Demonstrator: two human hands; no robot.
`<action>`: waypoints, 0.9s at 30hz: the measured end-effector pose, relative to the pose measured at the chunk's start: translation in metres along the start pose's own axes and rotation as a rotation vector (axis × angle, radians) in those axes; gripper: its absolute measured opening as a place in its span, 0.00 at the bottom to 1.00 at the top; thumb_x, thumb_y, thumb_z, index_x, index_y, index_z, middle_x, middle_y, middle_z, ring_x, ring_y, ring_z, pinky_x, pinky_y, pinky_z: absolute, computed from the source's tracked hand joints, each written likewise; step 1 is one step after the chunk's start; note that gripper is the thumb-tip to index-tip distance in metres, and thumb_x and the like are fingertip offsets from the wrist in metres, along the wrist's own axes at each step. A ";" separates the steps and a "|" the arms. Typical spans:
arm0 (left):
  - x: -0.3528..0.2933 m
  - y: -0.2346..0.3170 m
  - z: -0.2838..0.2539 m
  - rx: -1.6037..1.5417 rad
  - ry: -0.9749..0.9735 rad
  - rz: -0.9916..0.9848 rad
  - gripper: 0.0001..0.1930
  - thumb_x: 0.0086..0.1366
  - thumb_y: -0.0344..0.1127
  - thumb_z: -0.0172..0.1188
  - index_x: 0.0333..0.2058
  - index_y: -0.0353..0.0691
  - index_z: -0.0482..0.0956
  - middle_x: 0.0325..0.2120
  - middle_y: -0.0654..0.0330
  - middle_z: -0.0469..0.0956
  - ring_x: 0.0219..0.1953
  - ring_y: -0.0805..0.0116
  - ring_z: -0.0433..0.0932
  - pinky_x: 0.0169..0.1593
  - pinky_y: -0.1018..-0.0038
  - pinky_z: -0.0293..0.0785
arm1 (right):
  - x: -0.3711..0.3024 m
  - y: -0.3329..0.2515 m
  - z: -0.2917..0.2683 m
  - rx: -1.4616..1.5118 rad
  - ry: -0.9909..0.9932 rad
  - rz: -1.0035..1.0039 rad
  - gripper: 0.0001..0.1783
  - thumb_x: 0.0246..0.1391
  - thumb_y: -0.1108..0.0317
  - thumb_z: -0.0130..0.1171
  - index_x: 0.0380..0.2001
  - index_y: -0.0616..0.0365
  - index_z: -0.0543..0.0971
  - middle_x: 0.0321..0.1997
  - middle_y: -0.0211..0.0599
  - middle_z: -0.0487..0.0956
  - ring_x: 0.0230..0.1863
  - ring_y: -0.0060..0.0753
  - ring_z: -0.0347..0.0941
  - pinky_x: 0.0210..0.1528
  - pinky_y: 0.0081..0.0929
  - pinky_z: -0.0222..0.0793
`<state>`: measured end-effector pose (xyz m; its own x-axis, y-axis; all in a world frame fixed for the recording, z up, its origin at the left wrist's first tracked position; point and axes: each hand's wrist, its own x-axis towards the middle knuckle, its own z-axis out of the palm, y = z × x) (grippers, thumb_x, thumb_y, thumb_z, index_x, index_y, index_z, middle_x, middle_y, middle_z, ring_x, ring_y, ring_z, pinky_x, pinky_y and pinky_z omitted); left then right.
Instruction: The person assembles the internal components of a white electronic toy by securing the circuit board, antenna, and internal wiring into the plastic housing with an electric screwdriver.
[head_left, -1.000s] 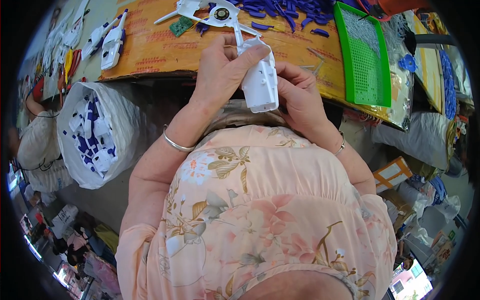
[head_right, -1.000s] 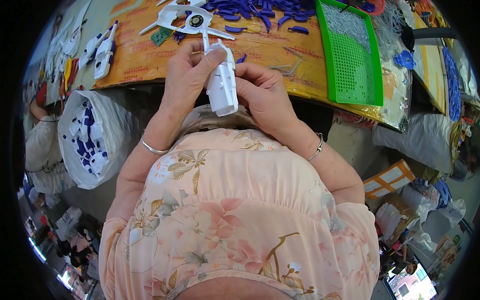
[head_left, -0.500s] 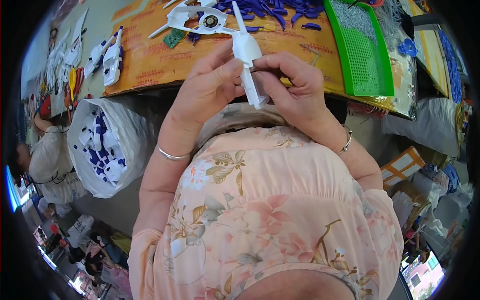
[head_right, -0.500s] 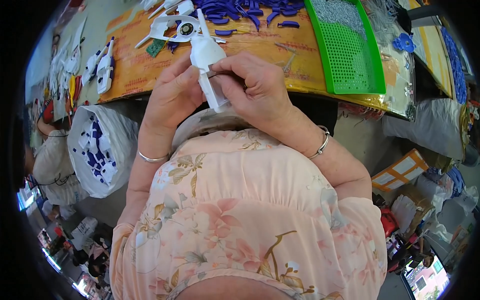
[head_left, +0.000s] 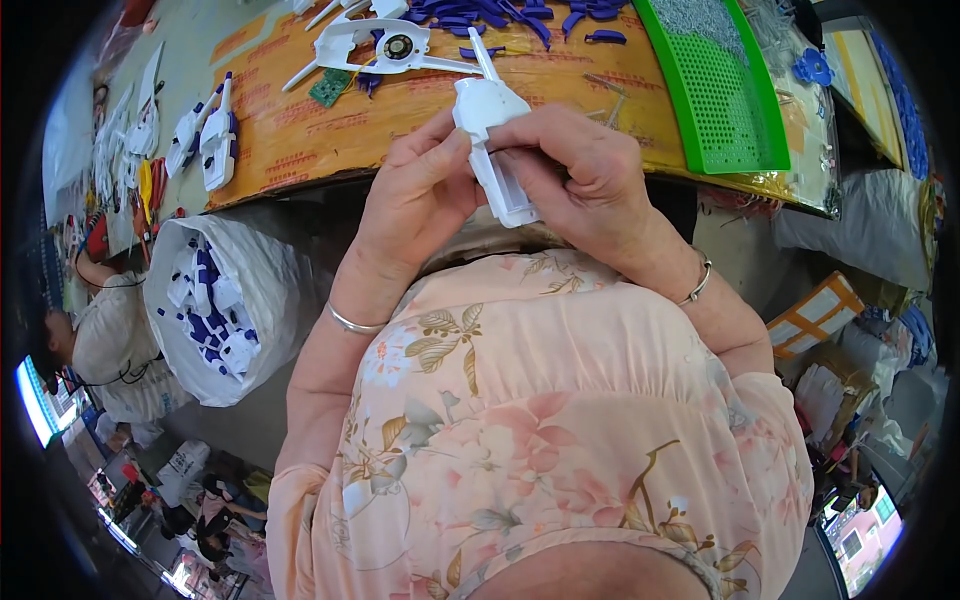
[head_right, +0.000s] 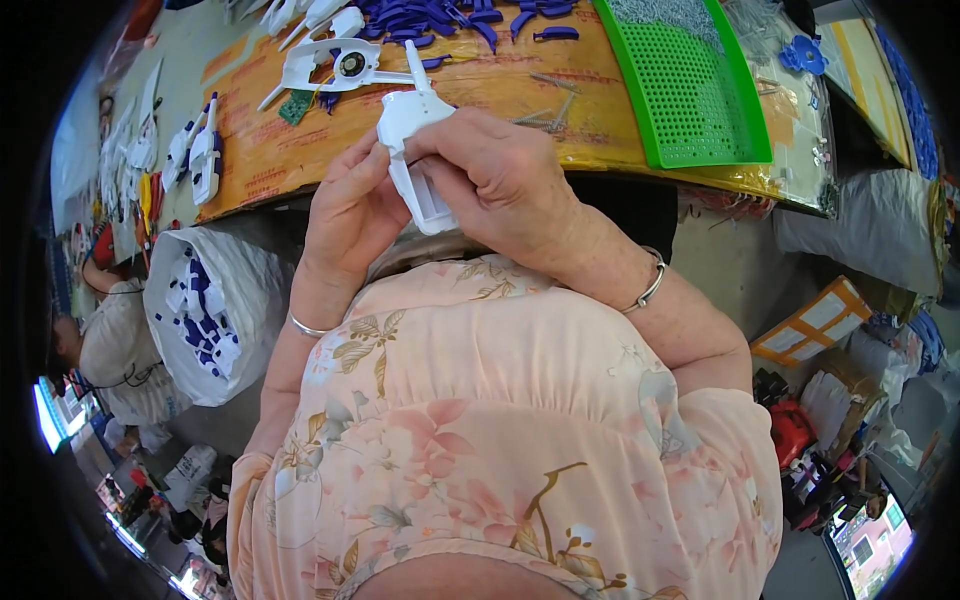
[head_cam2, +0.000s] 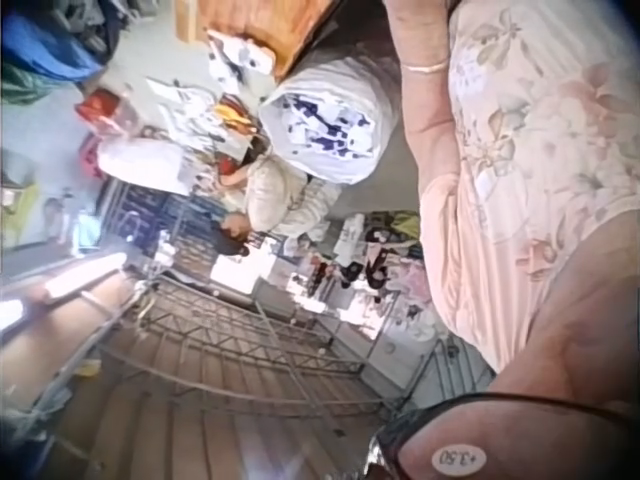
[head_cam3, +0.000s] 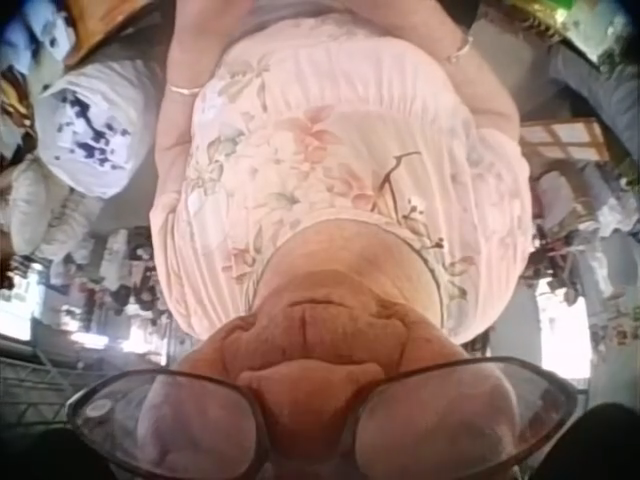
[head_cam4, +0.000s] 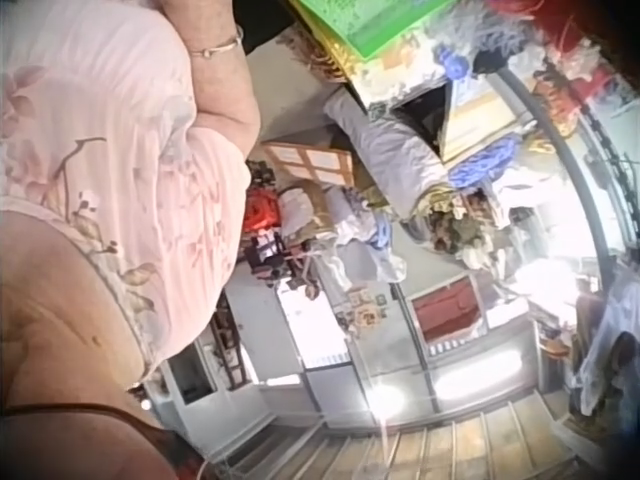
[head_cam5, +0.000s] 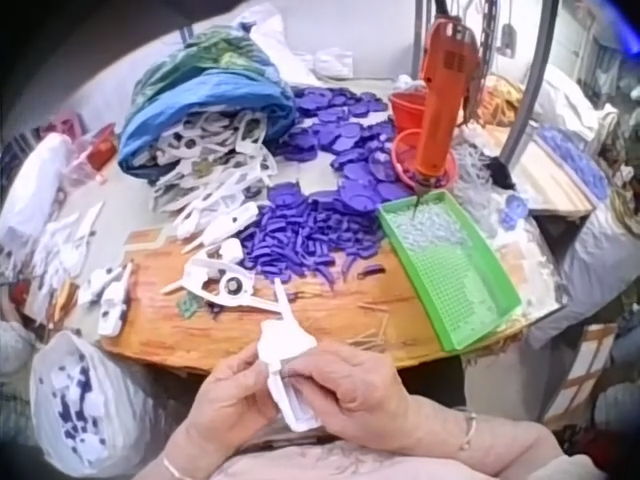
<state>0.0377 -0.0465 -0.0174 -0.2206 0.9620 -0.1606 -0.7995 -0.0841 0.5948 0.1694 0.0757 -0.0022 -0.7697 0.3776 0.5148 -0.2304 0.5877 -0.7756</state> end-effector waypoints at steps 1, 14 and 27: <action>0.000 0.000 -0.001 0.000 -0.002 -0.005 0.20 0.67 0.34 0.50 0.56 0.34 0.63 0.48 0.57 0.72 0.50 0.66 0.72 0.55 0.65 0.69 | 0.000 -0.001 0.001 0.001 0.004 0.003 0.11 0.46 0.81 0.58 0.35 0.60 0.76 0.30 0.40 0.76 0.29 0.39 0.75 0.30 0.27 0.71; 0.002 -0.006 -0.016 -0.184 -0.062 -0.050 0.22 0.66 0.34 0.50 0.56 0.30 0.63 0.49 0.54 0.72 0.51 0.64 0.73 0.56 0.67 0.68 | 0.003 -0.006 -0.004 -0.193 -0.030 -0.176 0.16 0.42 0.77 0.55 0.39 0.60 0.72 0.29 0.39 0.73 0.32 0.43 0.73 0.31 0.34 0.70; 0.002 -0.008 -0.017 -0.183 -0.020 -0.066 0.20 0.66 0.35 0.50 0.54 0.31 0.65 0.49 0.56 0.73 0.51 0.67 0.72 0.57 0.69 0.67 | 0.003 -0.003 -0.002 -0.277 -0.035 -0.133 0.13 0.40 0.75 0.57 0.33 0.59 0.70 0.25 0.36 0.70 0.30 0.40 0.73 0.27 0.32 0.70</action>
<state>0.0342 -0.0484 -0.0358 -0.1547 0.9719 -0.1774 -0.9003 -0.0647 0.4305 0.1696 0.0764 0.0025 -0.7651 0.2624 0.5880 -0.1628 0.8047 -0.5709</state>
